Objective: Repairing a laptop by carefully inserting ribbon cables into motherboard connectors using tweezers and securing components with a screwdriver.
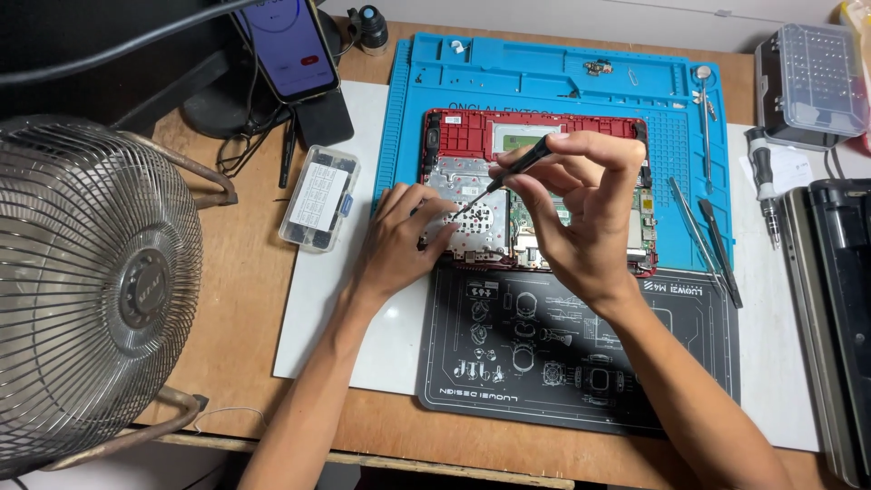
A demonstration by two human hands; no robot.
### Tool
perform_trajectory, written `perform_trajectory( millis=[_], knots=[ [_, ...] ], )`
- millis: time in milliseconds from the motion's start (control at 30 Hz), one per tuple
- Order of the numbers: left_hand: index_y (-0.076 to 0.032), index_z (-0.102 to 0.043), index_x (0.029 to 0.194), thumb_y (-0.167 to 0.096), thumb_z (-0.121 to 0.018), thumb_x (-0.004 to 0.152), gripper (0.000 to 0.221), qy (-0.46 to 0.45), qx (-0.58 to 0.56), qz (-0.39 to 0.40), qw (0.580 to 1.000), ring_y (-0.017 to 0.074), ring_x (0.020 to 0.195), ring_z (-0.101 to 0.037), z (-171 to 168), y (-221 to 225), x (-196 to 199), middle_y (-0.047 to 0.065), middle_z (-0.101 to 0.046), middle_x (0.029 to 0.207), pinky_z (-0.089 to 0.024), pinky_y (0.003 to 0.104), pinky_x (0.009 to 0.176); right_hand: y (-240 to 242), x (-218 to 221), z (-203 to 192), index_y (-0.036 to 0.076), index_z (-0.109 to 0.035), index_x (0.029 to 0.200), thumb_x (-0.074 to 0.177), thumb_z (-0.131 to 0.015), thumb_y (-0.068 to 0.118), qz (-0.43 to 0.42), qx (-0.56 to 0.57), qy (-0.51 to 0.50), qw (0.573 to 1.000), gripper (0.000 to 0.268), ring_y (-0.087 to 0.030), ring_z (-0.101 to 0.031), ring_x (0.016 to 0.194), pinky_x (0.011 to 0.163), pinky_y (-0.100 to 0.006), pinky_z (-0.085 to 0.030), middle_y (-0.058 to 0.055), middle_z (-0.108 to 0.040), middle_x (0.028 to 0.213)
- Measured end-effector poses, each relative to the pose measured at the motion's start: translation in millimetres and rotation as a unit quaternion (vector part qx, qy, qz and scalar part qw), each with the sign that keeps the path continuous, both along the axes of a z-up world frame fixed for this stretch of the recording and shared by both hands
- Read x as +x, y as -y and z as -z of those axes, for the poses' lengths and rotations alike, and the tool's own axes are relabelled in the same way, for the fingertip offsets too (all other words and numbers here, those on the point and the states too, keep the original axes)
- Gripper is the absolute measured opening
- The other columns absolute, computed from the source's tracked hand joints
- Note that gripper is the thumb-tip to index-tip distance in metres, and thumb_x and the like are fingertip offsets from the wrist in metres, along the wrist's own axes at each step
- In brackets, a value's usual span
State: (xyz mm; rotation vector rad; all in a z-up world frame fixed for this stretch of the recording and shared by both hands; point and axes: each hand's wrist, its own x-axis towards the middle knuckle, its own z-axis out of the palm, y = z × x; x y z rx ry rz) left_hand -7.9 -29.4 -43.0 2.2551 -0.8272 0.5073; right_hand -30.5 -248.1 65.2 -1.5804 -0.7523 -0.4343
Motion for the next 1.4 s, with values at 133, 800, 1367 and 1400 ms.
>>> perform_trajectory(
  millis=[133, 800, 1367, 1400],
  knots=[
    [-0.014, -0.061, 0.100, -0.037, -0.053, 0.105, 0.025, -0.003, -0.027, -0.001, 1.000, 0.0229, 0.089, -0.052, -8.6, 2.4, -2.0, 0.002, -0.060, 0.098, -0.036, 0.035, 0.079, -1.6, -1.6, -3.2, 0.011, -0.030, 0.135, 0.105, -0.058, -0.016, 0.007, 0.008, 0.003, 1.000, 0.048, -0.038, -0.070, 0.113, 0.102, -0.050, -0.068, -0.024, -0.053, 0.124],
    [-0.011, -0.066, 0.093, -0.036, -0.055, 0.105, 0.029, -0.001, -0.061, -0.002, 0.998, 0.0209, 0.088, -0.055, -16.3, 1.1, -1.4, 0.002, -0.059, 0.092, -0.033, 0.035, 0.078, -3.3, -5.4, -13.1, 0.014, -0.030, 0.132, 0.107, -0.056, -0.014, 0.030, 0.032, -0.003, 0.999, 0.046, -0.036, -0.071, 0.109, 0.100, -0.047, -0.067, -0.023, -0.056, 0.118],
    [-0.008, -0.067, 0.094, -0.020, -0.066, 0.101, 0.014, 0.031, -0.054, 0.005, 0.998, 0.0230, 0.086, -0.056, -19.9, 5.2, -4.6, 0.003, -0.060, 0.095, -0.034, 0.037, 0.076, 1.0, -1.6, -7.8, 0.015, -0.030, 0.131, 0.102, -0.064, -0.018, 0.066, 0.044, -0.002, 0.997, 0.055, -0.031, -0.071, 0.092, 0.088, -0.040, -0.067, -0.015, -0.041, 0.124],
    [-0.007, -0.068, 0.095, -0.018, -0.069, 0.100, 0.012, 0.037, -0.057, 0.007, 0.998, 0.0232, 0.086, -0.057, -19.7, 5.9, -5.4, 0.004, -0.060, 0.095, -0.034, 0.037, 0.075, 2.3, -2.1, -6.9, 0.015, -0.029, 0.130, 0.099, -0.069, -0.018, 0.088, 0.039, -0.003, 0.995, 0.060, -0.029, -0.070, 0.084, 0.081, -0.035, -0.066, -0.015, -0.041, 0.123]
  ],
)
